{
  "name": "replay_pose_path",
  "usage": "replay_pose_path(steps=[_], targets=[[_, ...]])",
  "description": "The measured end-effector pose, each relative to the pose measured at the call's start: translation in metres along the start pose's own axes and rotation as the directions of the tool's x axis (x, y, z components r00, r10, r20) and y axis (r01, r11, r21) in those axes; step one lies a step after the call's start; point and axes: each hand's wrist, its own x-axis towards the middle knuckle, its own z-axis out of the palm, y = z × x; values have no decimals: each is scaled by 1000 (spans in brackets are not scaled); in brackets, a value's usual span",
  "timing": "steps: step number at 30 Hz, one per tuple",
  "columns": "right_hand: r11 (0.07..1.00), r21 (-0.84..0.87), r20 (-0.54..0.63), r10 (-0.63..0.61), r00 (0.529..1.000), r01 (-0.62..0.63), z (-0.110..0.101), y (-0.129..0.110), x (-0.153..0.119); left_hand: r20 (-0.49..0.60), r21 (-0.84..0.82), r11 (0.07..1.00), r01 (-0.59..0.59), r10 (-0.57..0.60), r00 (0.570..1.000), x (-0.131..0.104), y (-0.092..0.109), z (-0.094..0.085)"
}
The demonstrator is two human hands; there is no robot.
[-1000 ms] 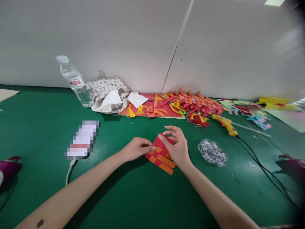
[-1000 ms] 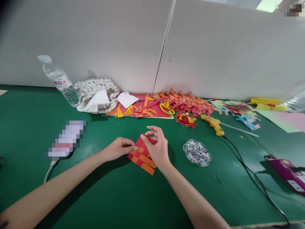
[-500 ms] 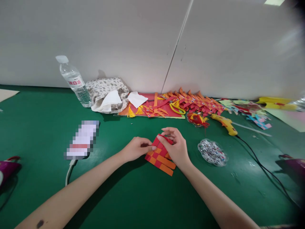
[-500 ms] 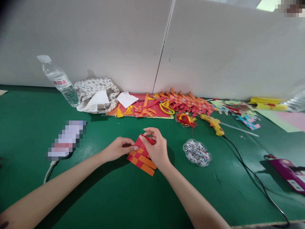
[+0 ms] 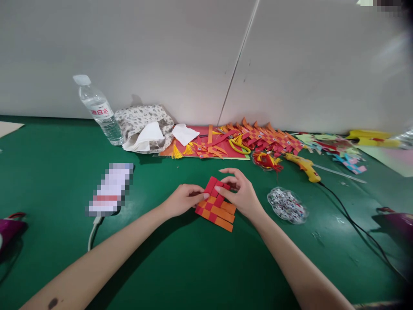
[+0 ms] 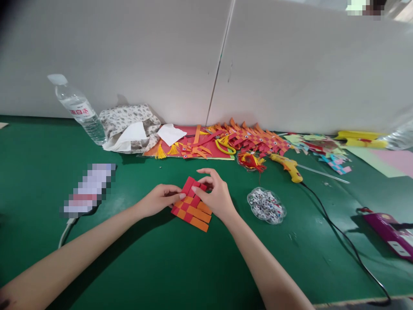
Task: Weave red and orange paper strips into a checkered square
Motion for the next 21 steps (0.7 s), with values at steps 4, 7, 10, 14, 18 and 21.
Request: replay_pose_path(steps=[4, 7, 10, 14, 18, 21], targets=[[999, 14, -39, -30, 999, 30, 3, -1, -1, 5, -17, 1000, 8, -8, 1000, 0, 1, 0], [1000, 19, -50, -19, 999, 20, 5, -1, -1, 3, -21, 1000, -6, 6, 1000, -1, 3, 1], [999, 39, -29, -23, 999, 24, 9, -2, -3, -15, -1, 999, -53, 53, 998, -1, 4, 1], [997, 75, 16, -26, 1000, 25, 13, -2, -4, -21, 44, 998, -52, 53, 998, -1, 4, 0], [994, 105, 47, 23, 999, -28, 8, 1, 0, -10, -57, 998, -35, 34, 999, 0, 1, -1], [994, 110, 72, 15, 997, -23, 3, 2, 2, 1, -177, 984, -31, 32, 999, 2, 0, -1]])
